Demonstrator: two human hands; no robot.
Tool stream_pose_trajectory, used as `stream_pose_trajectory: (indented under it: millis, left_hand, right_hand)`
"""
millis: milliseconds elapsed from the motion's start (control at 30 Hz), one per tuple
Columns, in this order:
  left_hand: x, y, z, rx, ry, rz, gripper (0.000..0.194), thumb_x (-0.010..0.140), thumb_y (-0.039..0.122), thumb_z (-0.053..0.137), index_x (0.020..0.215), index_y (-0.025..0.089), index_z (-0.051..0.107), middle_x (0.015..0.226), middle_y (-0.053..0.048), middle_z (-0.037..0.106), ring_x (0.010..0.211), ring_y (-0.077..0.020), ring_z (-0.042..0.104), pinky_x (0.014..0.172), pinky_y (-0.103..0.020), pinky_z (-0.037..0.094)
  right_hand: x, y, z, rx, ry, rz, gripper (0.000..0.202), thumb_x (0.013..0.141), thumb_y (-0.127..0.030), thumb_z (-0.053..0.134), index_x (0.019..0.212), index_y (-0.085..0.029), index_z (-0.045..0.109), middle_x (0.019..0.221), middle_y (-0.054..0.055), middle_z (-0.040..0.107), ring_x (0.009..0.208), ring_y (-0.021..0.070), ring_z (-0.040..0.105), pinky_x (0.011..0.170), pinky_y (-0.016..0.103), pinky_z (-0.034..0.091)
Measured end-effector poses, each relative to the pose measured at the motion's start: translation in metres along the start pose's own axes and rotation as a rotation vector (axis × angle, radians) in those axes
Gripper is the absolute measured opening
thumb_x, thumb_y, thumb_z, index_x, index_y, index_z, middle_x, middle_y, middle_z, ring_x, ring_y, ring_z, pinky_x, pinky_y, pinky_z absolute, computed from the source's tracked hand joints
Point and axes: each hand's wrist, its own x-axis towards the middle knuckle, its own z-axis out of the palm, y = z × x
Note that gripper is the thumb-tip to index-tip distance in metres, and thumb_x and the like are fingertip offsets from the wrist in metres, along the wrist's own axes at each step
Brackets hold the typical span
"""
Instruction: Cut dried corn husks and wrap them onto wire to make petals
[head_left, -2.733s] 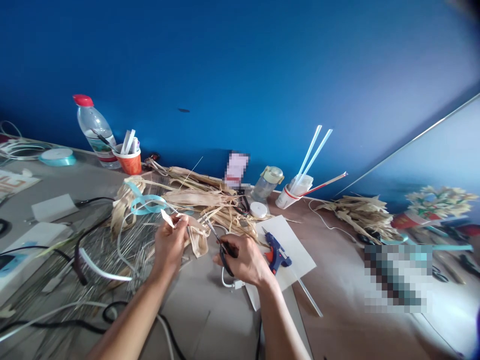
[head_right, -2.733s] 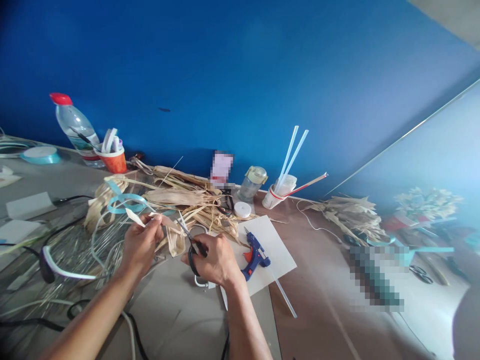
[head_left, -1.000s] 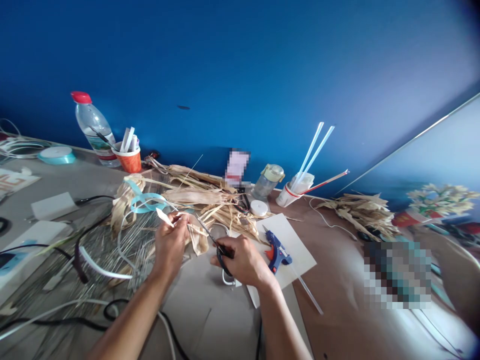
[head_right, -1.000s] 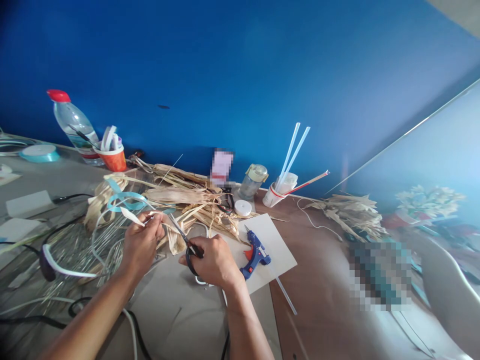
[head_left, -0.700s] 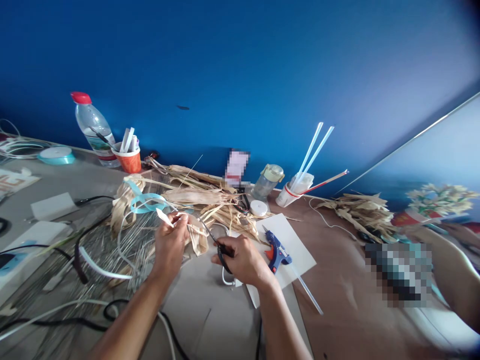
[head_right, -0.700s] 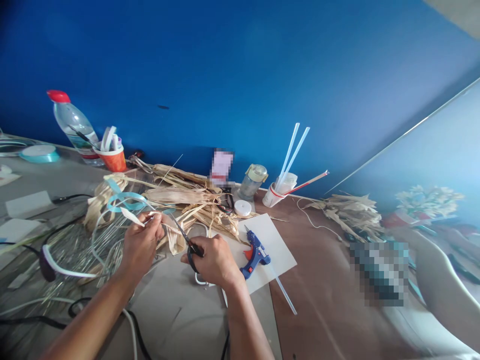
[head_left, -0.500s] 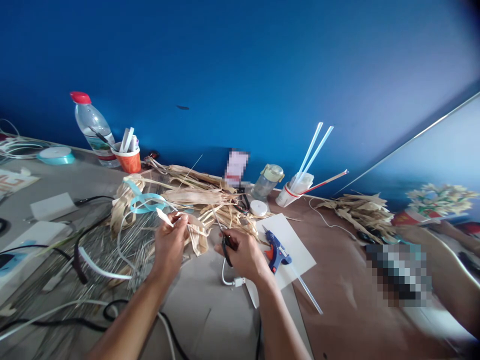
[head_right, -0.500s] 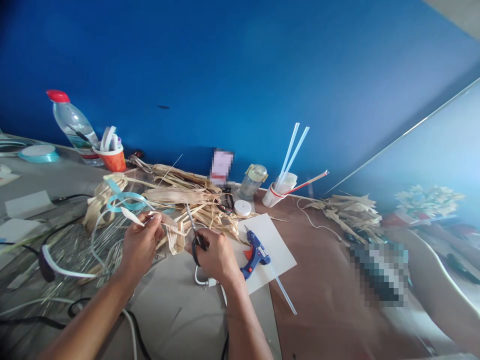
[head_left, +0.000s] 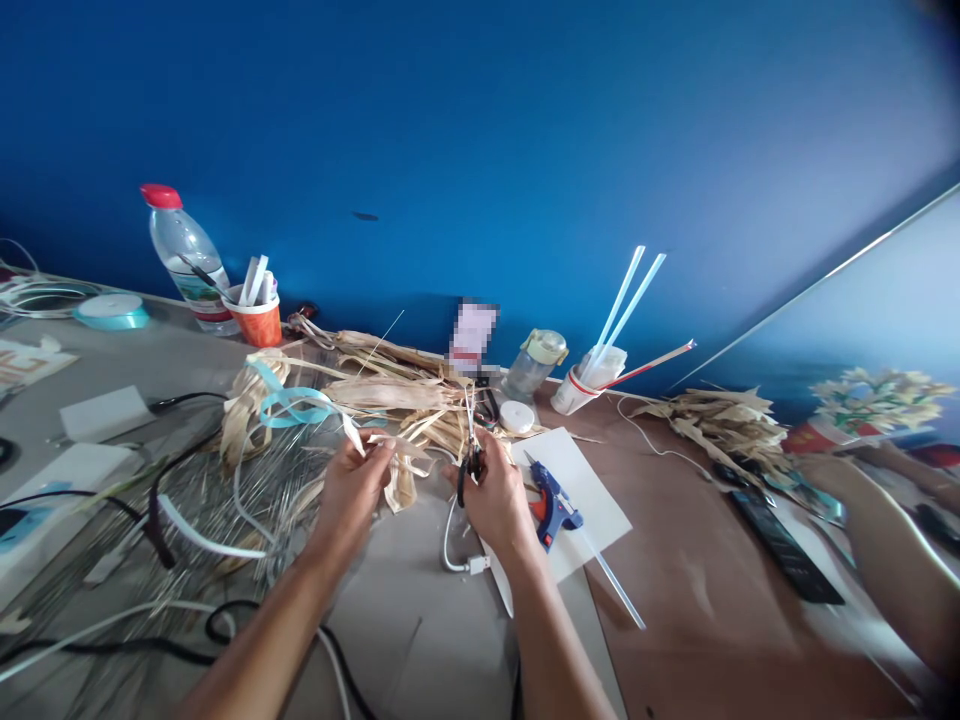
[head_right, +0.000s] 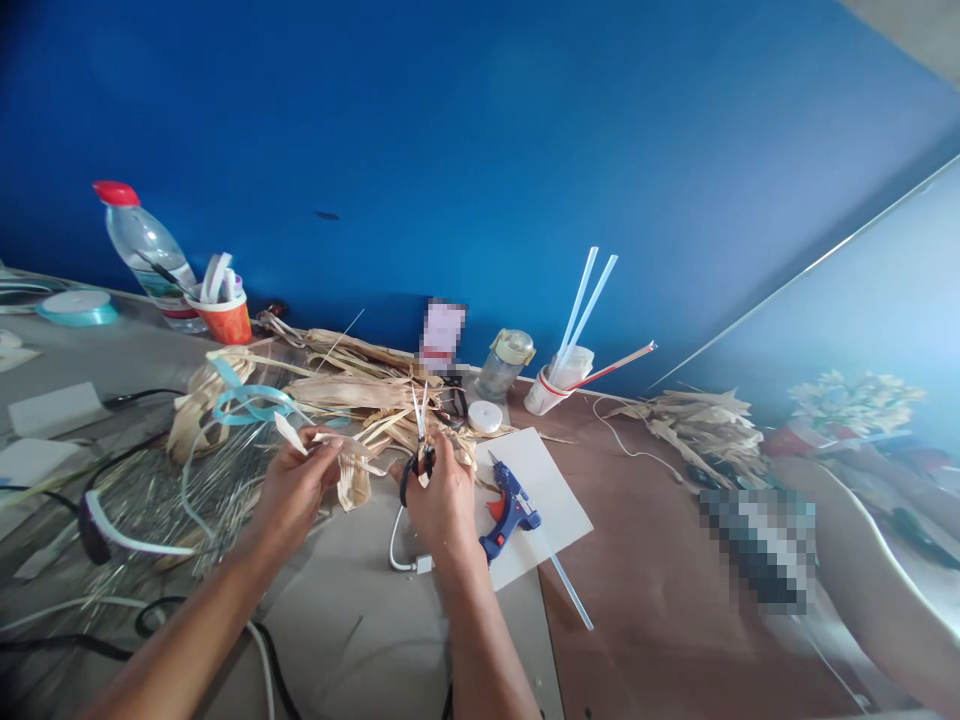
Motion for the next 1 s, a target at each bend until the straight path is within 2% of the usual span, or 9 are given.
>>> stream_pose_trajectory:
  millis: [100, 233, 367, 467, 567, 700, 833, 1000]
  left_hand:
    - [-0.001, -0.005, -0.001, 0.033, -0.070, -0.031, 0.030, 0.063, 0.035, 0.075, 0.078, 0.017, 0.057, 0.052, 0.009, 0.049, 0.042, -0.0052, 0.044, 0.042, -0.017, 0.031]
    - [-0.001, -0.008, -0.001, 0.043, -0.129, -0.090, 0.028, 0.065, 0.037, 0.074, 0.074, 0.014, 0.060, 0.050, 0.009, 0.043, 0.039, -0.0026, 0.035, 0.040, -0.017, 0.023]
    - [-0.001, -0.008, 0.000, 0.059, -0.125, -0.138, 0.029, 0.063, 0.038, 0.075, 0.071, 0.013, 0.063, 0.052, 0.005, 0.050, 0.041, -0.0035, 0.039, 0.040, -0.017, 0.024]
    - [-0.002, -0.006, 0.002, 0.018, -0.128, -0.197, 0.033, 0.058, 0.038, 0.078, 0.074, 0.013, 0.065, 0.053, 0.005, 0.052, 0.041, -0.0039, 0.039, 0.039, -0.017, 0.023]
    - [-0.003, -0.005, 0.002, -0.014, -0.187, -0.279, 0.031, 0.058, 0.036, 0.079, 0.073, 0.014, 0.064, 0.051, 0.006, 0.048, 0.041, -0.0035, 0.037, 0.040, -0.017, 0.024]
    - [-0.003, -0.007, -0.002, -0.051, -0.337, -0.316, 0.025, 0.068, 0.034, 0.074, 0.068, 0.014, 0.060, 0.051, 0.007, 0.043, 0.041, -0.0025, 0.033, 0.041, -0.017, 0.024]
    - [-0.002, -0.008, -0.005, -0.057, -0.454, -0.351, 0.022, 0.075, 0.034, 0.069, 0.075, 0.012, 0.062, 0.051, 0.007, 0.040, 0.039, -0.0013, 0.025, 0.039, -0.017, 0.018]
    - [-0.004, -0.005, -0.005, -0.067, -0.509, -0.419, 0.024, 0.075, 0.034, 0.069, 0.079, 0.010, 0.066, 0.052, 0.006, 0.042, 0.040, -0.0012, 0.023, 0.039, -0.017, 0.019]
  right_hand:
    - [0.001, 0.003, 0.000, -0.154, 0.023, 0.005, 0.048, 0.075, -0.027, 0.059, 0.121, -0.017, 0.050, 0.090, 0.005, 0.065, 0.087, 0.0219, 0.060, 0.088, 0.038, 0.036]
    - [0.002, 0.009, 0.000, -0.199, 0.053, 0.015, 0.046, 0.076, -0.026, 0.058, 0.121, -0.020, 0.051, 0.091, 0.003, 0.068, 0.083, 0.0206, 0.062, 0.087, 0.037, 0.036]
    - [0.005, 0.011, 0.000, -0.170, 0.053, 0.066, 0.039, 0.078, -0.032, 0.058, 0.116, -0.021, 0.055, 0.082, 0.002, 0.070, 0.077, 0.0203, 0.064, 0.081, 0.033, 0.039]
    - [0.007, 0.011, -0.002, -0.266, 0.008, 0.090, 0.032, 0.079, -0.034, 0.058, 0.109, -0.023, 0.060, 0.085, 0.004, 0.072, 0.082, 0.0219, 0.065, 0.085, 0.035, 0.036]
    - [0.007, 0.011, -0.003, -0.318, -0.040, 0.093, 0.032, 0.081, -0.032, 0.056, 0.112, -0.024, 0.059, 0.091, 0.004, 0.071, 0.089, 0.0224, 0.064, 0.087, 0.036, 0.034]
    - [0.007, 0.012, -0.002, -0.362, -0.067, 0.101, 0.042, 0.081, -0.029, 0.054, 0.122, -0.022, 0.053, 0.111, 0.009, 0.064, 0.101, 0.0239, 0.059, 0.087, 0.037, 0.035]
    - [0.006, 0.016, -0.001, -0.382, -0.068, 0.114, 0.057, 0.078, -0.026, 0.053, 0.133, -0.019, 0.043, 0.125, 0.014, 0.053, 0.105, 0.0272, 0.056, 0.089, 0.040, 0.037]
    - [0.007, 0.020, 0.001, -0.327, -0.041, 0.115, 0.066, 0.073, -0.022, 0.055, 0.136, -0.017, 0.040, 0.131, 0.017, 0.043, 0.109, 0.0297, 0.053, 0.091, 0.041, 0.039]
